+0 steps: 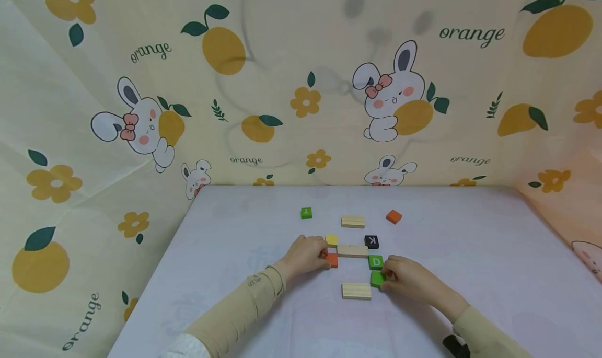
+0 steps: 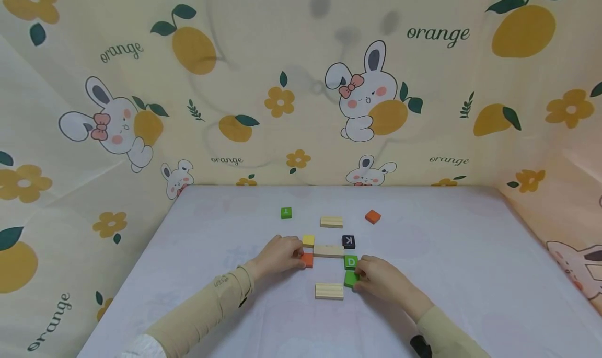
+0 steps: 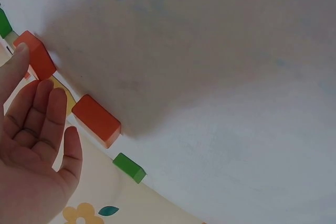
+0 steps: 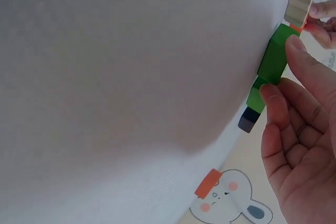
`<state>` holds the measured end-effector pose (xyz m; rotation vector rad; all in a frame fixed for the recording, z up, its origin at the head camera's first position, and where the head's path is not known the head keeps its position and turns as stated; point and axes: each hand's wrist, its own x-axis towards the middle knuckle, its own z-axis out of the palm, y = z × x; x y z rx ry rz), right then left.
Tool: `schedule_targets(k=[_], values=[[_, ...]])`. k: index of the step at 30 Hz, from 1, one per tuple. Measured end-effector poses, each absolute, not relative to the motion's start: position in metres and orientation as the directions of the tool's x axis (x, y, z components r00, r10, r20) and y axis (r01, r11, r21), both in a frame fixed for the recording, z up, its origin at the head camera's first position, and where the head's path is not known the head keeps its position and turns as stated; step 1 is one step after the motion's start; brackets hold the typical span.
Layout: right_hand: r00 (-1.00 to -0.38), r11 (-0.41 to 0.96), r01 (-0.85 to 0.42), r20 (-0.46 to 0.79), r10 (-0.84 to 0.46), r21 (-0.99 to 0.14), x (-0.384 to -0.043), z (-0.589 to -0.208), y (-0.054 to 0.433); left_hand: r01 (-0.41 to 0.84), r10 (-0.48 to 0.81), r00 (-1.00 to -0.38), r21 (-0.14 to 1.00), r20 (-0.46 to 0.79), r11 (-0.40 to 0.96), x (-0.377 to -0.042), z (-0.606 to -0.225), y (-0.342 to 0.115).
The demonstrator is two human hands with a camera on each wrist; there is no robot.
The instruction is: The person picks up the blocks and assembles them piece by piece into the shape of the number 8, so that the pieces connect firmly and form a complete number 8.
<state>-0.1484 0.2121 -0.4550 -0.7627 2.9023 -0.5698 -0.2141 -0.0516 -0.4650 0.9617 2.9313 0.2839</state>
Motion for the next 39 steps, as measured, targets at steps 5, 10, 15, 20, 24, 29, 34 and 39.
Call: schedule_targets(k=[5, 10, 15, 20, 24, 29, 34, 39], values=[[-0.875, 0.813, -0.457, 0.02, -0.483, -0.36, -0.149, -0.456, 0.21, 0.583, 0.593, -0.805, 0.189, 0.005, 0.79, -0.214, -0.463, -0.051], [-0.888, 0.83, -0.437, 0.017, -0.46, -0.347, -0.149, -0.457, 0.208, 0.589, 0.599, -0.801, 0.193, 0.009, 0.785, -0.214, -0.463, -0.051], [-0.899, 0.844, -0.413, 0.002, -0.439, -0.342, -0.148, -0.455, 0.205, 0.594, 0.601, -0.799, 0.185, 0.02, 0.783, -0.214, -0.464, -0.051], [-0.903, 0.846, -0.401, -0.001, -0.429, -0.35, -0.147, -0.454, 0.202, 0.596, 0.601, -0.799, 0.169, 0.023, 0.785, -0.214, -0.465, -0.052], [-0.914, 0.855, -0.368, -0.026, -0.404, -0.367, -0.147, -0.454, 0.2, 0.593, 0.599, -0.801, 0.136, 0.001, 0.793, -0.214, -0.466, -0.053], [-0.923, 0.865, -0.344, -0.04, -0.384, -0.364, -0.148, -0.455, 0.198, 0.595, 0.6, -0.8, 0.123, -0.006, 0.794, -0.214, -0.466, -0.054], [-0.921, 0.866, -0.355, -0.027, -0.388, -0.353, -0.148, -0.456, 0.198, 0.596, 0.6, -0.8, 0.113, -0.003, 0.795, -0.214, -0.466, -0.054], [-0.921, 0.867, -0.356, -0.024, -0.388, -0.35, -0.148, -0.455, 0.198, 0.599, 0.603, -0.798, 0.111, -0.002, 0.793, -0.215, -0.467, -0.054]])
